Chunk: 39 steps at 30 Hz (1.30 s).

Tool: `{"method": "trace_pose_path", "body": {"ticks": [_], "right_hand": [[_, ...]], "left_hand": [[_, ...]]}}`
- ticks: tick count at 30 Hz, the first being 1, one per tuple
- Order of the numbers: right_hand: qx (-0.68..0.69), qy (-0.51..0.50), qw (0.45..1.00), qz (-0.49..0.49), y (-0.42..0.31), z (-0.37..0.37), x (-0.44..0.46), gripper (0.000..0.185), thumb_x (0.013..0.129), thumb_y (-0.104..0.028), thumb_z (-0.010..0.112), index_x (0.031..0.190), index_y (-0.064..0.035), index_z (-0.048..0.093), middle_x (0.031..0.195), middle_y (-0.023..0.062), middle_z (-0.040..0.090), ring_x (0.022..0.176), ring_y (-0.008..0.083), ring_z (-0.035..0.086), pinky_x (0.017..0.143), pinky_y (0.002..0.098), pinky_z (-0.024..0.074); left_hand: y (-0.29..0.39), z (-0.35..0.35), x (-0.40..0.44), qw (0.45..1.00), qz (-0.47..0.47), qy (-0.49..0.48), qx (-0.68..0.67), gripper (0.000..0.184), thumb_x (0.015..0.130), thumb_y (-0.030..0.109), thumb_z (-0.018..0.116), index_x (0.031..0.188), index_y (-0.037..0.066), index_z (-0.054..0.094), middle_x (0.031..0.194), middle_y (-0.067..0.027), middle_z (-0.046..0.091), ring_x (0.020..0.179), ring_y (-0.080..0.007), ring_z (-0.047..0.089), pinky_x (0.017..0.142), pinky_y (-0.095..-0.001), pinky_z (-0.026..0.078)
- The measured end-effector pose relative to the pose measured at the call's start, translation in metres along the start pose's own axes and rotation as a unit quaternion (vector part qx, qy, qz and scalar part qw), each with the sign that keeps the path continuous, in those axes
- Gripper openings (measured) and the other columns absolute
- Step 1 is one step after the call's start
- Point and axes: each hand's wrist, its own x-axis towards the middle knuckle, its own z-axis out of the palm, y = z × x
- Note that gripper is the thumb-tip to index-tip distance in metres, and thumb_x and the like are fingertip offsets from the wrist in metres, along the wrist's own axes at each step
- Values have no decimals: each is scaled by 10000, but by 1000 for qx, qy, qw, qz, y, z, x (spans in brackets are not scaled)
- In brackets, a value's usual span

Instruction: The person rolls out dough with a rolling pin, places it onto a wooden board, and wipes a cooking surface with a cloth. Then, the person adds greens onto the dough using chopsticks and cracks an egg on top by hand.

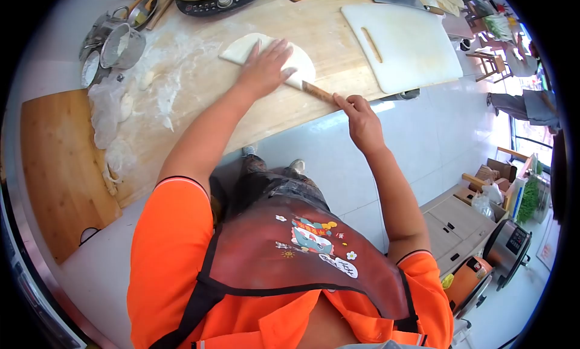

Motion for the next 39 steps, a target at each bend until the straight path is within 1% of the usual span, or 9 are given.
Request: {"method": "trace_pose_path", "body": {"ticks": [2,6,16,20,22,29,36,38,39], "right_hand": [[17,-14,999,-25,0,-1,-19,556,856,55,513,1343,-188,631,1091,92,614,986,296,616,816,401,533],[70,-137,988,-31,-26,-10,-55,643,832,68,522,1403,-221,575,1137,97,607,997,290,639,800,395,561],[-20,-136,991,-10,-14,8,30,580,873,2,535,1430,-159,503,1117,136,626,919,350,658,724,441,556],[222,-120,967,12,-78,49,-21,576,913,-4,528,1466,-139,442,1070,180,623,906,403,649,756,478,542],[254,-169,950,72,-93,44,-37,575,924,16,522,1474,-134,445,1002,171,620,895,382,657,768,462,545],[103,-93,978,154,-32,1,-34,549,940,52,450,1471,-90,434,994,172,625,891,347,659,780,422,544],[246,-131,951,133,-62,40,-45,562,994,-20,478,1537,-104,361,1055,161,623,937,279,654,828,391,548],[348,-140,920,113,-84,66,-36,571,1005,-43,493,1551,-99,334,1063,150,626,939,249,647,836,371,544],[368,-167,908,111,-93,67,-27,552,1014,-64,490,1544,-80,335,1073,150,623,941,248,640,840,361,535]], "left_hand": [[0,-16,-42,995,48,-81,-34,565,993,361,552,1472,82,437,1602,-116,333,1504,-304,252,1234,-486,159],[-3,-76,-141,982,33,-172,-68,653,941,325,630,1505,86,403,1592,-172,335,1498,-343,270,1221,-511,202],[-58,18,25,987,-155,48,18,572,1000,442,512,1502,174,447,1610,-155,318,1502,-360,254,1207,-597,155],[-41,-45,-80,991,57,-115,-21,661,946,387,607,1511,103,415,1614,-144,316,1521,-323,221,1221,-578,140],[-13,-72,-120,984,13,-155,-91,693,923,368,637,1510,81,406,1615,-139,315,1524,-299,222,1230,-553,139],[71,22,97,989,104,67,-77,676,999,479,501,1552,123,345,1642,-52,288,1539,-248,188,1242,-541,94],[26,-22,5,984,-134,-114,-2,653,988,501,497,1522,137,413,1653,-30,265,1552,-282,116,1232,-567,43],[1,-23,-44,970,-232,-61,-37,545,961,349,579,1444,112,492,1547,-83,422,1429,-340,366,1141,-569,305],[-31,-15,-69,900,-344,-64,-260,524,988,332,547,1438,70,481,1487,-129,472,1345,-342,454,1091,-523,382]]}}
